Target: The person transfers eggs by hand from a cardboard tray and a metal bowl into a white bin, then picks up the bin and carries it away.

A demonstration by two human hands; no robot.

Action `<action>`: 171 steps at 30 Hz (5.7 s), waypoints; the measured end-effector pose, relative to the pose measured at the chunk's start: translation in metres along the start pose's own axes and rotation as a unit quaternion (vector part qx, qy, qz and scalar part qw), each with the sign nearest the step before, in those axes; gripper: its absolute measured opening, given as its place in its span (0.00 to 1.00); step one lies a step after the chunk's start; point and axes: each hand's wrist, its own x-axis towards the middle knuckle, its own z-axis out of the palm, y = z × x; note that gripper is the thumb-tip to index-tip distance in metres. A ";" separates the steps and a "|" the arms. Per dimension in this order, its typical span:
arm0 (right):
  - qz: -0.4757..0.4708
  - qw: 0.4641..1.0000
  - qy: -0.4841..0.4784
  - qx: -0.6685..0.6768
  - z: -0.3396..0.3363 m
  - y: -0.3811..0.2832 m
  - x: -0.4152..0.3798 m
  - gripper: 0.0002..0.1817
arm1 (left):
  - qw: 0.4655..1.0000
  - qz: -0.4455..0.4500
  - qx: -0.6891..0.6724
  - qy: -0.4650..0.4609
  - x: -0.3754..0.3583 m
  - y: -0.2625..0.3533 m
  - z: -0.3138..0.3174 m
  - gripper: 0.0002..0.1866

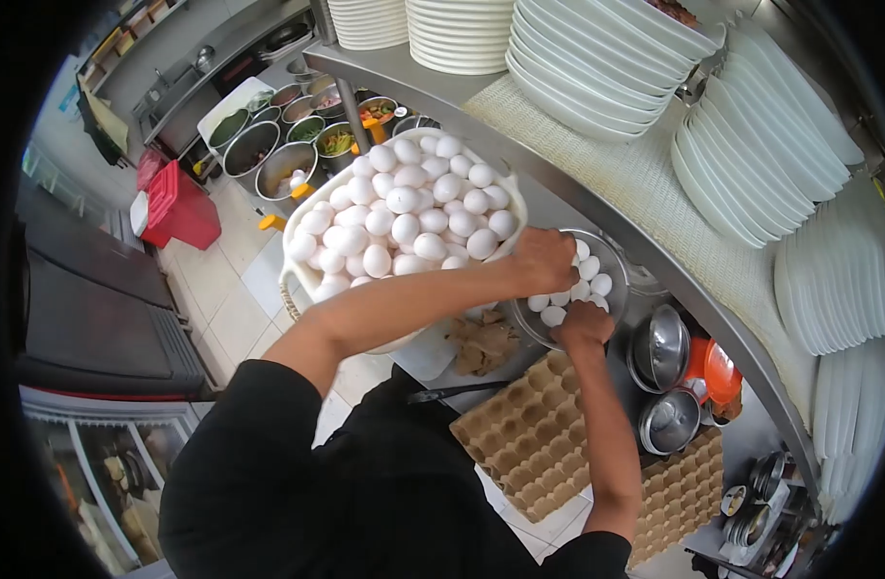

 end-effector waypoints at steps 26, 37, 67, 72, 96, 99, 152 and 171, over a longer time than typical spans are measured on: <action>-0.005 0.999 -0.010 0.052 0.014 0.034 0.017 0.27 | 0.967 0.182 -0.139 0.108 -0.067 -0.128 -0.093 0.06; -0.001 0.697 -0.144 0.702 0.005 0.070 -0.001 0.20 | 0.943 0.317 -0.001 0.105 -0.086 -0.136 -0.057 0.13; -0.318 0.874 0.211 0.300 -0.121 -0.212 -0.071 0.26 | 0.990 0.081 -0.019 0.110 -0.261 -0.187 -0.101 0.26; -0.275 0.812 0.135 0.497 -0.161 -0.205 -0.083 0.25 | 0.967 0.032 -0.182 0.176 -0.263 -0.191 -0.117 0.20; -0.261 0.524 0.130 0.800 -0.137 -0.192 -0.070 0.15 | 0.950 -0.021 0.002 0.311 -0.313 -0.216 -0.074 0.26; -0.227 0.532 0.158 0.800 -0.126 -0.168 -0.069 0.15 | 0.947 -0.039 -0.035 0.318 -0.315 -0.218 -0.072 0.26; 0.000 0.987 0.139 0.075 0.045 0.052 0.037 0.11 | 0.984 0.076 0.162 -0.001 0.119 -0.047 0.140 0.11; -0.002 0.914 0.141 0.381 -0.029 0.045 -0.013 0.25 | 0.997 -0.029 -0.062 0.047 -0.085 -0.106 -0.150 0.24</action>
